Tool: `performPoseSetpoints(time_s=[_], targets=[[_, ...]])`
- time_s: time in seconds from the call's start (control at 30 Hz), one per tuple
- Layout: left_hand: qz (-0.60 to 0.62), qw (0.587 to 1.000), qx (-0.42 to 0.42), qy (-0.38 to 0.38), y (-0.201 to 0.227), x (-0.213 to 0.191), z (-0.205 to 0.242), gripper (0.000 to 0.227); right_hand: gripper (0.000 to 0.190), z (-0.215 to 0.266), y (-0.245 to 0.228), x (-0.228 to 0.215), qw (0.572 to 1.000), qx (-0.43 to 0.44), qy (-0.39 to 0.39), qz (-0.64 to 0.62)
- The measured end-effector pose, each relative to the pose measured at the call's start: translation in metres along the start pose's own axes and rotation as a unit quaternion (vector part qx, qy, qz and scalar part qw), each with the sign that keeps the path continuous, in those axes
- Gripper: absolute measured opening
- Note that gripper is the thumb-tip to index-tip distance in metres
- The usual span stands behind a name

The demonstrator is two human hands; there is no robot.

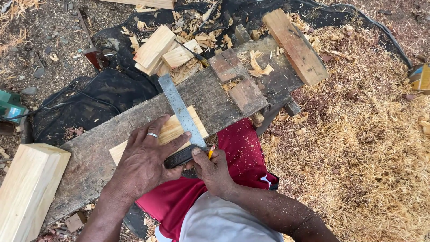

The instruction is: Measure and mark wood using a square and pencil for joinery or cutting.

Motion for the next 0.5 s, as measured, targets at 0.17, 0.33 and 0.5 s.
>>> performPoseSetpoints(time_s=[0.17,0.33,0.5], targets=[[0.011,1.000,0.018,0.020,-0.0013,0.0020,0.0007,0.091,0.032,0.0005,-0.0008,0.0001,1.000,0.003,0.006,0.012],[0.011,1.000,0.011,0.004,-0.0015,0.0037,0.0003,0.095,0.034,0.0002,-0.0006,-0.0017,1.000,0.003,0.001,0.026],[0.012,0.999,0.028,0.019,-0.0011,0.0033,0.0011,0.096,0.032,-0.0002,-0.0034,0.0014,0.999,0.017,0.014,0.030]])
Point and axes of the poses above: each hand's wrist, its own z-axis away from the middle knuckle, its own x-axis out of the palm, y = z × x, the point moved 5 cm from there along -z, towards the middle knuckle, and after that the axes turned 15 degrees about -y, right-handed, at the moved point
